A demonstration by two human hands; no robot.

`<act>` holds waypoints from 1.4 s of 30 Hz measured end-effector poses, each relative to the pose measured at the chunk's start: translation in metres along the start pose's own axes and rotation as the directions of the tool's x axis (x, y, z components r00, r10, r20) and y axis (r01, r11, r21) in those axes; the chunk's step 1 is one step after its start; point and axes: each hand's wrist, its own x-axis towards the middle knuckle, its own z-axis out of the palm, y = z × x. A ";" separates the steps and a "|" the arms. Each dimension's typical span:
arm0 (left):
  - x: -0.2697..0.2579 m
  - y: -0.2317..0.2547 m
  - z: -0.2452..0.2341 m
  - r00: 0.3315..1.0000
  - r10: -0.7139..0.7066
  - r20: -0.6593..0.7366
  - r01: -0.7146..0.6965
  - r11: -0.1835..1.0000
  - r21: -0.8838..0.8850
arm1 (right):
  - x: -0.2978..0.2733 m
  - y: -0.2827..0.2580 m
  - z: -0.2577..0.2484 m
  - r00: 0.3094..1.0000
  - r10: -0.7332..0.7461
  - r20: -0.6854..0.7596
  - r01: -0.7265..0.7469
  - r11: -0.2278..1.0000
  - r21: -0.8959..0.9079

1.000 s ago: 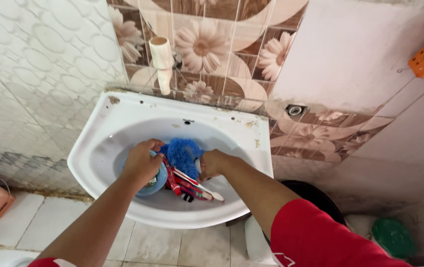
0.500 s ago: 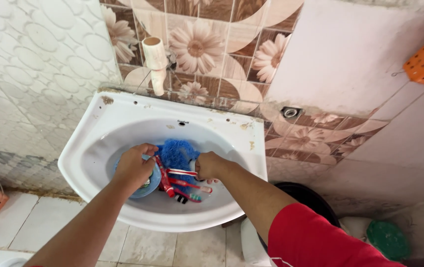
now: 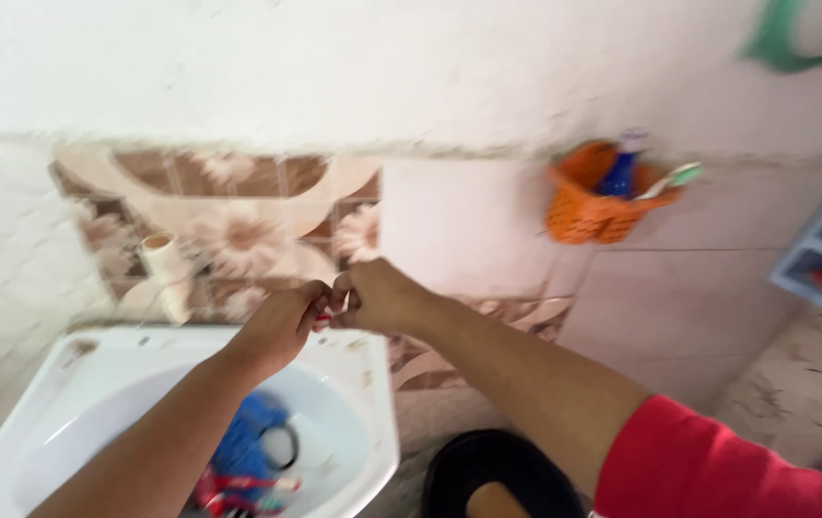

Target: The person organizes bathroom items by moving them from a basin in the sink to wall-mounted baskets. They place a pink tube, toothbrushes, toothpaste, and a small container into an orange basket, and a green powder packet into a blue corner shelf.

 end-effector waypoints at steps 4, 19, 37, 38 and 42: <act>0.053 0.080 0.020 0.992 -0.110 0.070 0.109 0.994 0.016 | -0.051 0.019 -0.102 0.981 0.155 -0.114 -0.142 0.983 0.115; 0.229 0.262 0.139 0.878 0.382 -0.289 -0.441 0.880 -0.176 | -0.236 0.132 -0.349 0.720 0.343 -0.604 0.011 0.864 0.504; 0.275 0.279 0.199 0.938 0.218 -0.269 -0.172 0.968 0.185 | -0.195 0.276 -0.344 0.629 0.240 -0.740 -0.040 0.960 0.277; 0.274 0.278 0.199 0.940 0.209 -0.271 -0.168 0.972 0.167 | -0.187 0.282 -0.338 0.651 0.258 -0.714 -0.087 0.960 0.267; 0.273 0.275 0.205 0.916 0.272 -0.296 -0.240 0.960 0.141 | -0.159 0.303 -0.310 0.748 0.208 -0.631 -0.195 0.977 0.091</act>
